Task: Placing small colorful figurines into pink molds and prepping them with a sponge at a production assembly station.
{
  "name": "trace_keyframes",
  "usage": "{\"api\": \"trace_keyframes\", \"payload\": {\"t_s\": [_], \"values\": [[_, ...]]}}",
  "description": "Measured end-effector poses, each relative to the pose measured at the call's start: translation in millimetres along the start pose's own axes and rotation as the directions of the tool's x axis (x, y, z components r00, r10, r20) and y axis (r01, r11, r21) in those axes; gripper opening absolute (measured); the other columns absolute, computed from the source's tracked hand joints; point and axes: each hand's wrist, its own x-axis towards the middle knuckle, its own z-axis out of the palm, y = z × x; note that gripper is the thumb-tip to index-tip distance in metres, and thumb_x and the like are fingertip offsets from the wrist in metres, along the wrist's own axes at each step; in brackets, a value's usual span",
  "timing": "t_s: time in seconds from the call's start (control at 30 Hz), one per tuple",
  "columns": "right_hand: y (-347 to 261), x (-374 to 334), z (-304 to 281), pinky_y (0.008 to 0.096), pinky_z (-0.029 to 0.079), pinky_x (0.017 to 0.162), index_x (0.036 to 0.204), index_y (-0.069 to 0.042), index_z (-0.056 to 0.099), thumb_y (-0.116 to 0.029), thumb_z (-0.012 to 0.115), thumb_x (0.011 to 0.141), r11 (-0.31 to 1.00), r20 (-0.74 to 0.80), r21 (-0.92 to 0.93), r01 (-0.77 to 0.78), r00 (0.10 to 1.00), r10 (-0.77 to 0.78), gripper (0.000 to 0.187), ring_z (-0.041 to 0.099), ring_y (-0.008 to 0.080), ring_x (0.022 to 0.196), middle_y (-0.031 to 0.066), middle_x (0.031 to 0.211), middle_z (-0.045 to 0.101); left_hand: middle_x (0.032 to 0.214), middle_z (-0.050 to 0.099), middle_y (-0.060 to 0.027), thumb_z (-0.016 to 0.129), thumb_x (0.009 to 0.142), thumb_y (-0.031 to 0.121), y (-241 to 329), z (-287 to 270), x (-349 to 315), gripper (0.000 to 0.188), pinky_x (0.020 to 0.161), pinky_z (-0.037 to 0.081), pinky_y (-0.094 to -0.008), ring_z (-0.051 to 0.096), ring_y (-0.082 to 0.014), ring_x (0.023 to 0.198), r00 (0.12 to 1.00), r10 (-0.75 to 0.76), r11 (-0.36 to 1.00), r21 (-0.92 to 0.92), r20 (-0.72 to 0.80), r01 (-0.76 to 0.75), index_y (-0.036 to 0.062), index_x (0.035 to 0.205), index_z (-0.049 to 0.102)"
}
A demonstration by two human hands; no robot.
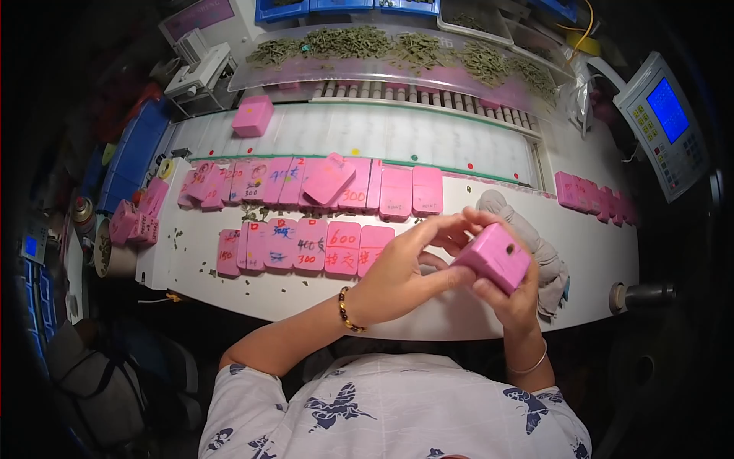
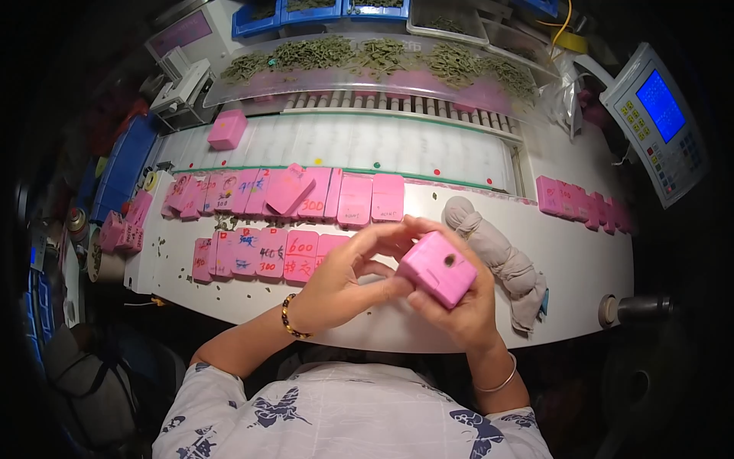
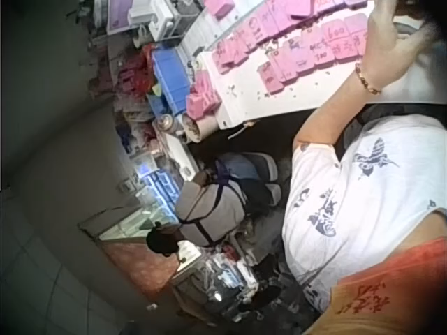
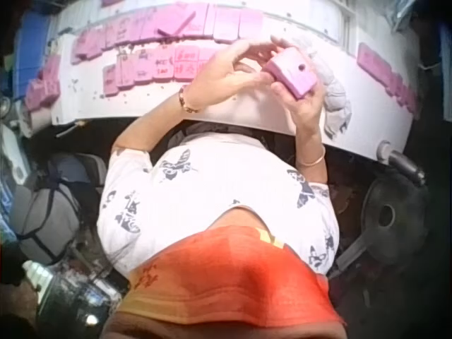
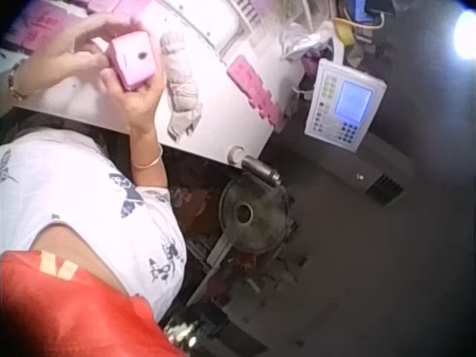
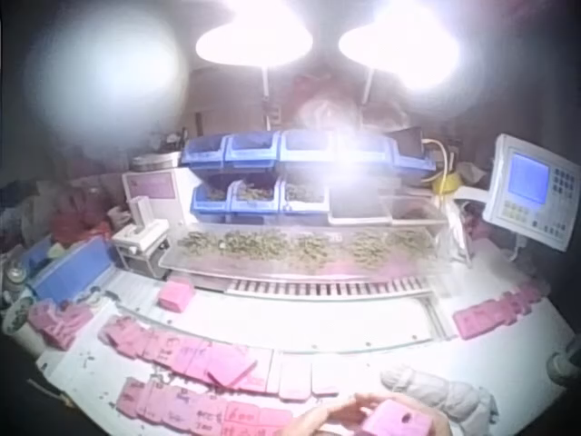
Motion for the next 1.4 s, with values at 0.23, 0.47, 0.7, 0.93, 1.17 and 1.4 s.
{"api": "trace_keyframes", "payload": {"t_s": [0.23,0.47,0.7,0.93,1.17,1.4], "values": [[-12,0,-5,0.0482,0.044,0.105,0.133,0.007,0.049,-0.019,0.082,0.075,0.498,0.275,-0.689,0.527,0.825,-0.493,0.071,0.052,0.0394,0.126,0.0244,0.133,0.054,0.102,0.062,-0.0071,0.060,0.094,0.050,-7,26,4,0.056,0.068,0.053,-0.0250,0.060,-0.0120,0.089,0.953,-0.148,0.915,-0.330,0.262,0.233,0.0006,0.120,0.055],[6,-6,2,0.0421,0.054,0.096,0.137,0.007,0.042,-0.030,0.078,0.082,0.868,-0.112,-0.245,0.433,0.876,-0.468,0.076,0.056,0.0338,0.122,0.0236,0.130,0.054,0.097,0.061,-0.0050,0.048,0.103,0.031,-18,46,0,0.036,0.073,0.051,-0.0256,0.059,-0.0107,0.082,0.989,0.040,0.931,-0.364,0.143,0.015,-0.0013,0.118,0.055],[-2,-1,22,0.0391,0.060,0.085,0.139,0.009,0.037,-0.039,0.070,0.087,0.975,-0.387,0.101,0.196,0.911,-0.143,0.078,0.059,0.0262,0.114,0.0207,0.129,0.054,0.092,0.058,-0.0045,0.042,0.105,0.024,-12,59,-5,0.032,0.078,0.047,-0.0264,0.054,-0.0104,0.083,0.998,0.058,0.964,-0.261,0.004,-0.055,-0.0036,0.109,0.058],[11,25,-31,0.0360,0.064,0.075,0.127,0.003,0.046,-0.035,0.056,0.097,0.516,-0.180,0.856,0.022,0.950,0.257,0.049,0.061,0.0263,0.104,0.0146,0.117,0.057,0.095,0.057,-0.0050,0.046,0.101,0.019,2,45,-13,0.027,0.078,0.044,-0.0278,0.053,-0.0111,0.086,0.941,0.340,0.939,0.063,0.007,-0.339,-0.0035,0.105,0.060],[9,16,-24,0.0467,0.057,0.088,0.140,0.001,0.038,-0.035,0.054,0.099,0.702,-0.211,0.712,-0.032,0.943,0.256,0.057,0.055,0.0290,0.116,0.0161,0.130,0.052,0.082,0.057,-0.0178,0.046,0.094,0.021,11,-103,-1,0.028,0.076,0.043,-0.0424,0.054,-0.0339,0.082,0.903,0.287,0.571,0.814,-0.320,0.108,-0.0006,0.085,0.060],[3,16,-3,0.0309,0.045,0.098,0.149,0.000,0.027,-0.008,0.063,0.091,0.891,-0.164,0.446,-0.089,0.970,0.179,0.069,0.053,0.0180,0.116,0.0085,0.132,0.050,0.087,0.058,-0.0154,0.072,0.081,0.031,18,-160,-15,0.032,0.075,0.044,-0.0442,0.055,-0.0337,0.086,0.776,0.200,0.158,0.801,-0.598,0.577,0.0026,0.079,0.059]]}}
